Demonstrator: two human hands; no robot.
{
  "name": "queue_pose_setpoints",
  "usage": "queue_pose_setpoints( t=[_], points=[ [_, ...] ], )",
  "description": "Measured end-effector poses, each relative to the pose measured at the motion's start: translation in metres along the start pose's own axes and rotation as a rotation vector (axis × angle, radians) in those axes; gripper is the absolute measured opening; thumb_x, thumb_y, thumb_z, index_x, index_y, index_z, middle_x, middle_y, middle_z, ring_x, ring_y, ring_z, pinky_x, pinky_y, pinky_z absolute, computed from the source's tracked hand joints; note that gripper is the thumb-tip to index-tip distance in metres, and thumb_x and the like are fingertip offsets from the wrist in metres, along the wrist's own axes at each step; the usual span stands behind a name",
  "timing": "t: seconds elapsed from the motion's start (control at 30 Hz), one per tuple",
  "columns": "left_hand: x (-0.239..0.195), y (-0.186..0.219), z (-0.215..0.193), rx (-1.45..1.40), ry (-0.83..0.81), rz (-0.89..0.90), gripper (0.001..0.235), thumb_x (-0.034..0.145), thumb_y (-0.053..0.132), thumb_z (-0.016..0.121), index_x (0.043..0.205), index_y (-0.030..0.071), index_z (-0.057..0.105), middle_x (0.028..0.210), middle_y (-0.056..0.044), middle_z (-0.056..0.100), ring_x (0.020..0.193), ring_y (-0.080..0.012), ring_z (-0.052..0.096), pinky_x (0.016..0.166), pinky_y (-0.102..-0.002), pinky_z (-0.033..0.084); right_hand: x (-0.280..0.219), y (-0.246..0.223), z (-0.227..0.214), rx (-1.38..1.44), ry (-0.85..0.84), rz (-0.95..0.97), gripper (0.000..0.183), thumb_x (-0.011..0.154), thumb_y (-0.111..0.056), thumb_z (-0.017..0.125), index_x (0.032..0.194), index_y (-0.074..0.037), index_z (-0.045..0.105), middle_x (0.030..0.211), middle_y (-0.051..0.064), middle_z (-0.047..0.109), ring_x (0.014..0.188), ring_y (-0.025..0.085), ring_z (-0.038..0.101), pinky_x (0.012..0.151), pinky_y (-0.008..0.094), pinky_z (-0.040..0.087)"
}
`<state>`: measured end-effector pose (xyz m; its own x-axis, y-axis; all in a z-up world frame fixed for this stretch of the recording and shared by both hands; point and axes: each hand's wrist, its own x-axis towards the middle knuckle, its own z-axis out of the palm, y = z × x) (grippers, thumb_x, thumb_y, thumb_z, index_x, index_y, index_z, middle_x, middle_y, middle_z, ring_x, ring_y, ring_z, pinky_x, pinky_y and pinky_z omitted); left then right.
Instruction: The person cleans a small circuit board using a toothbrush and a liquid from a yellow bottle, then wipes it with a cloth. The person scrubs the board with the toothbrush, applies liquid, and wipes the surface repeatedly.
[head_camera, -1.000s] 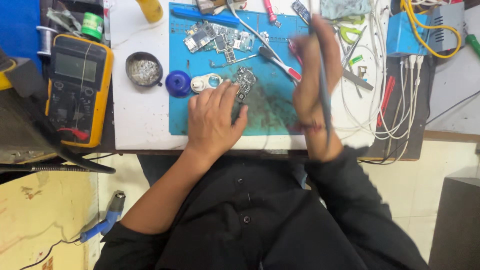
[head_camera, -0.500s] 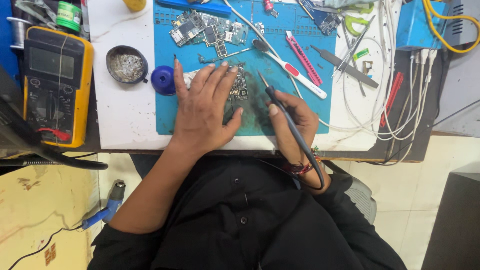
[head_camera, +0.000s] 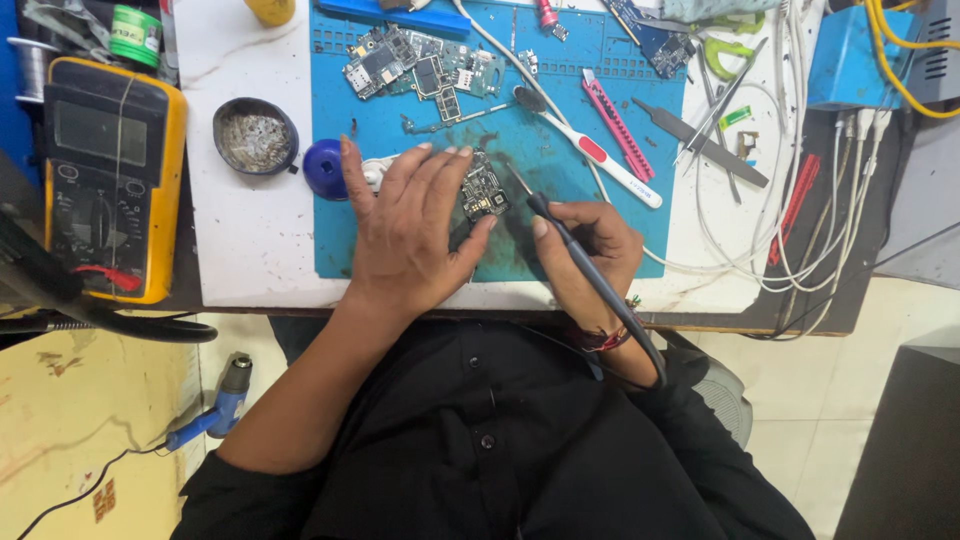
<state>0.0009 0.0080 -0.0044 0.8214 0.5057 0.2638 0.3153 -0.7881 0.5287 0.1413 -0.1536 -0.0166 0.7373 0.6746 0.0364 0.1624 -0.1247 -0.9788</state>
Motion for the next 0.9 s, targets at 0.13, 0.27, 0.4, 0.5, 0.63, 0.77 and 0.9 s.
queue_pose_setpoints(
  t=[0.13,0.27,0.4,0.5,0.63,0.77,0.9],
  points=[
    [-0.0007,0.0002,0.0010,0.003,0.000,-0.025,0.062,0.097,0.041,0.075,0.142,0.003,0.057,0.133,-0.010,0.065,0.137,-0.0291,0.051,0.121,-0.071,-0.003,-0.0008,-0.0005,-0.0004,-0.032,0.001,-0.012,0.017,0.094,0.001,0.079,0.107,0.001,0.067,0.087,0.002,0.070,0.076,0.003,0.061,0.066,0.019,0.048],
    [-0.0003,0.0000,-0.0006,-0.008,-0.004,-0.022,0.062,0.094,0.040,0.075,0.141,0.003,0.057,0.133,-0.011,0.065,0.136,-0.0294,0.052,0.121,-0.071,-0.002,0.0004,0.0007,0.0001,0.039,0.006,0.026,0.014,0.096,0.001,0.077,0.105,0.000,0.066,0.087,0.002,0.069,0.076,0.002,0.060,0.067,0.020,0.047],
    [0.0008,0.0006,-0.0009,-0.014,-0.005,-0.019,0.060,0.094,0.037,0.075,0.140,0.003,0.058,0.132,-0.010,0.065,0.135,-0.0292,0.052,0.122,-0.071,-0.002,0.0015,0.0031,-0.0016,0.059,-0.003,0.014,0.014,0.095,0.001,0.076,0.103,0.000,0.064,0.087,0.002,0.069,0.076,0.003,0.059,0.067,0.020,0.047],
    [0.0005,0.0001,-0.0010,-0.015,-0.003,-0.015,0.060,0.094,0.037,0.075,0.141,0.003,0.058,0.132,-0.010,0.065,0.135,-0.0289,0.053,0.122,-0.071,-0.002,0.0015,0.0035,-0.0019,0.014,-0.021,-0.021,0.015,0.095,0.000,0.076,0.103,0.000,0.064,0.086,0.003,0.069,0.076,0.004,0.060,0.068,0.020,0.047],
    [0.0010,-0.0002,-0.0008,-0.013,-0.002,-0.016,0.059,0.095,0.037,0.075,0.141,0.003,0.059,0.132,-0.010,0.065,0.135,-0.0287,0.053,0.122,-0.071,-0.002,0.0028,0.0023,-0.0015,-0.086,-0.037,-0.085,0.015,0.093,0.000,0.076,0.101,0.001,0.064,0.087,0.005,0.071,0.078,0.006,0.064,0.069,0.022,0.050],
    [-0.0003,0.0001,0.0003,-0.015,0.002,-0.019,0.059,0.094,0.037,0.075,0.140,0.003,0.060,0.132,-0.009,0.066,0.134,-0.0284,0.053,0.122,-0.071,-0.002,0.0013,0.0020,-0.0023,-0.103,-0.029,-0.101,0.016,0.092,-0.001,0.077,0.099,0.000,0.064,0.084,0.006,0.070,0.075,0.008,0.064,0.068,0.022,0.049],
    [-0.0004,-0.0010,0.0007,-0.006,0.003,-0.011,0.059,0.095,0.037,0.075,0.140,0.003,0.059,0.134,-0.009,0.066,0.135,-0.0283,0.053,0.122,-0.070,-0.002,0.0019,0.0008,-0.0029,-0.155,-0.026,-0.113,0.016,0.090,-0.002,0.078,0.097,0.000,0.063,0.081,0.006,0.069,0.071,0.008,0.062,0.065,0.023,0.047]
  ],
)
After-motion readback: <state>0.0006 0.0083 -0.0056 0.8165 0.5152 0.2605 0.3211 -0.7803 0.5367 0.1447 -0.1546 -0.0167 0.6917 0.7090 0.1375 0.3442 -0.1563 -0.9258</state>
